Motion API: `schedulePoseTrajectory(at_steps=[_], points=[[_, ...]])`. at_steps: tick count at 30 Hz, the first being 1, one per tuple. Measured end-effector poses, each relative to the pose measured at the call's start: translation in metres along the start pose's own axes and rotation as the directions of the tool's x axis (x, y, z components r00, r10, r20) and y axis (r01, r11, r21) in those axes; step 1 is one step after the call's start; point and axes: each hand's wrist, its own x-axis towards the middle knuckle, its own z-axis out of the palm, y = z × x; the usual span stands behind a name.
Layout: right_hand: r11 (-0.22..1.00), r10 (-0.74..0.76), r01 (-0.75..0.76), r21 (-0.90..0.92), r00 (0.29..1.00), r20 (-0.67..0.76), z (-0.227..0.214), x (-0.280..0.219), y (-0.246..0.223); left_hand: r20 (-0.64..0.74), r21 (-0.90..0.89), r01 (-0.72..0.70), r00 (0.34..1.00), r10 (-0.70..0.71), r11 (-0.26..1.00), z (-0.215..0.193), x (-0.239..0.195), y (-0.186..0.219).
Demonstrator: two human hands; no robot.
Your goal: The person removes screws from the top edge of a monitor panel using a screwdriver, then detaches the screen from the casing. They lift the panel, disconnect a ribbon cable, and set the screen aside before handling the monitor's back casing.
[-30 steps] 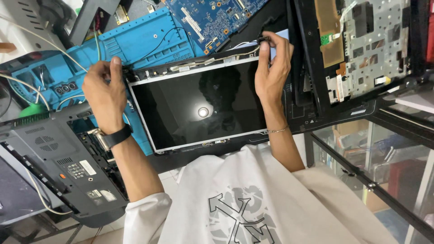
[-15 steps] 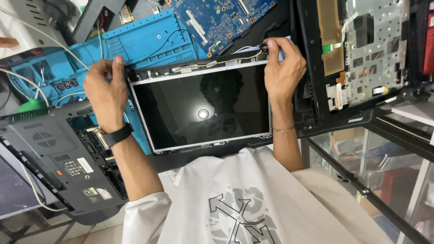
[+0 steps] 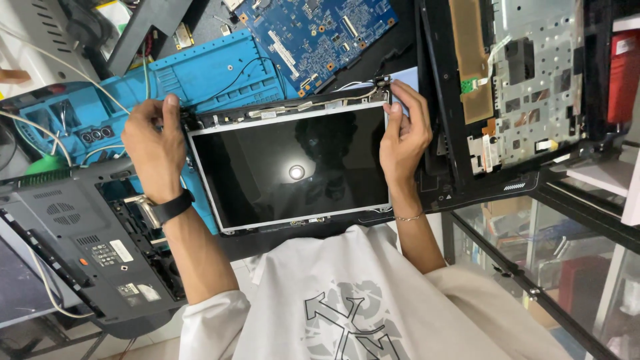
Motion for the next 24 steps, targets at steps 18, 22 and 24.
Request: schedulePoseTrajectory(at_steps=[18, 22, 24], points=[[0.987, -0.066, 0.078, -0.140, 0.994, 0.086, -0.004, 0.003, 0.000, -0.166, 0.069, 0.087, 0.983, -0.075, 0.994, -0.102, -0.089, 0.023], [0.993, -0.100, 0.107, -0.054, 0.988, 0.119, -0.005, 0.001, 0.003, -0.129, 0.160, 0.044, 0.991, -0.023, 0.986, -0.086, -0.121, 0.037], [0.990, -0.112, 0.121, -0.072, 0.986, 0.120, -0.005, 0.002, 0.005, -0.145, 0.183, 0.067, 0.989, -0.041, 0.981, -0.074, -0.134, 0.039]])
